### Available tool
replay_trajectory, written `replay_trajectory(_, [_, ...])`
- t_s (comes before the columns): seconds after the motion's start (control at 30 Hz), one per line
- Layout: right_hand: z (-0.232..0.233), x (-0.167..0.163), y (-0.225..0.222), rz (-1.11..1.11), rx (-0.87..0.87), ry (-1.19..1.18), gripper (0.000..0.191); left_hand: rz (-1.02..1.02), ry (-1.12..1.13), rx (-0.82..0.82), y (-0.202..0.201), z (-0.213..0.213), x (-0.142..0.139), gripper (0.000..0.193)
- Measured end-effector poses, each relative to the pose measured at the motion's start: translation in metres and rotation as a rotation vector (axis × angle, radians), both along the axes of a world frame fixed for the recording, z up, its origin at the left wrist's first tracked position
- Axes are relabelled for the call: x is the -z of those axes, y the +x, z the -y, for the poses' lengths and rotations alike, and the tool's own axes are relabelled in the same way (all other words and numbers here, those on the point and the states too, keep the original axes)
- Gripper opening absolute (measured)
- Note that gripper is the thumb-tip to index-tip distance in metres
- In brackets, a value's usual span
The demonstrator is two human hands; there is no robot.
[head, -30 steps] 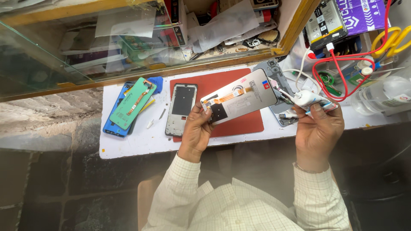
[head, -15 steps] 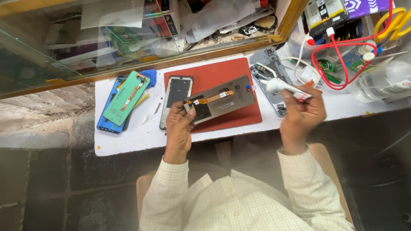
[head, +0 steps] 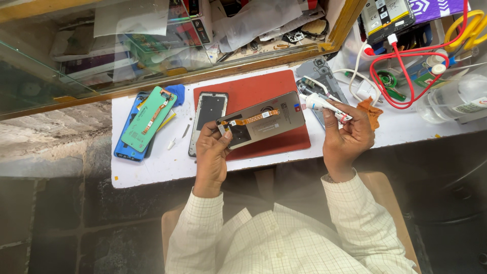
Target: The person applies adhesive from a tube onto a phone display panel, then aligns the panel onto the phone frame and presses it down. They wipe the assembled phone with an orange cloth and press along the edges to secure the display.
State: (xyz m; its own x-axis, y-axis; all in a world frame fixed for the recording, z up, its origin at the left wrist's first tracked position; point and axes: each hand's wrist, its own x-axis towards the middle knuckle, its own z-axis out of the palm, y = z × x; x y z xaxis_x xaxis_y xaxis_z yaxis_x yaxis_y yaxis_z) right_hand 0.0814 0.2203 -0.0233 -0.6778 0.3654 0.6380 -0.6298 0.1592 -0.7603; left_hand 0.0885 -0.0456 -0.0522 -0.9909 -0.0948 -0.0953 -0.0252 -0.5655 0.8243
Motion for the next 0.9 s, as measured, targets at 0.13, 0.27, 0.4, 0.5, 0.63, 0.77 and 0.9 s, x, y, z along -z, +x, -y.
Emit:
replay_trajectory(0.13, [-0.002,0.004,0.006,0.05,0.013,0.004,0.025,-0.005,-0.001,0.002,0.001,0.0,0.003,0.028])
replay_trajectory(0.27, [-0.002,0.002,0.002,0.024,0.003,-0.1,0.026,0.006,0.044,0.027,-0.003,0.004,0.007,0.028])
replay_trajectory(0.4, [-0.011,-0.009,-0.007,-0.038,-0.191,-0.55,0.025,0.042,0.172,0.083,-0.002,-0.002,0.006,0.027])
replay_trajectory(0.5, [-0.026,-0.019,-0.005,0.148,-0.411,-0.91,0.019,0.077,0.241,0.106,0.009,-0.029,0.004,0.034])
replay_trajectory(0.63, [-0.041,-0.028,-0.013,0.213,-0.51,-1.011,0.019,0.097,0.299,0.235,0.02,-0.078,0.007,0.032])
replay_trajectory(0.77, [-0.057,-0.036,-0.008,0.23,-0.541,-1.114,0.021,0.117,0.295,0.324,0.016,-0.112,0.012,0.028])
replay_trajectory(0.9, [-0.073,-0.048,0.006,0.189,-0.499,-1.077,0.025,0.112,0.323,0.405,0.01,-0.136,0.015,0.027])
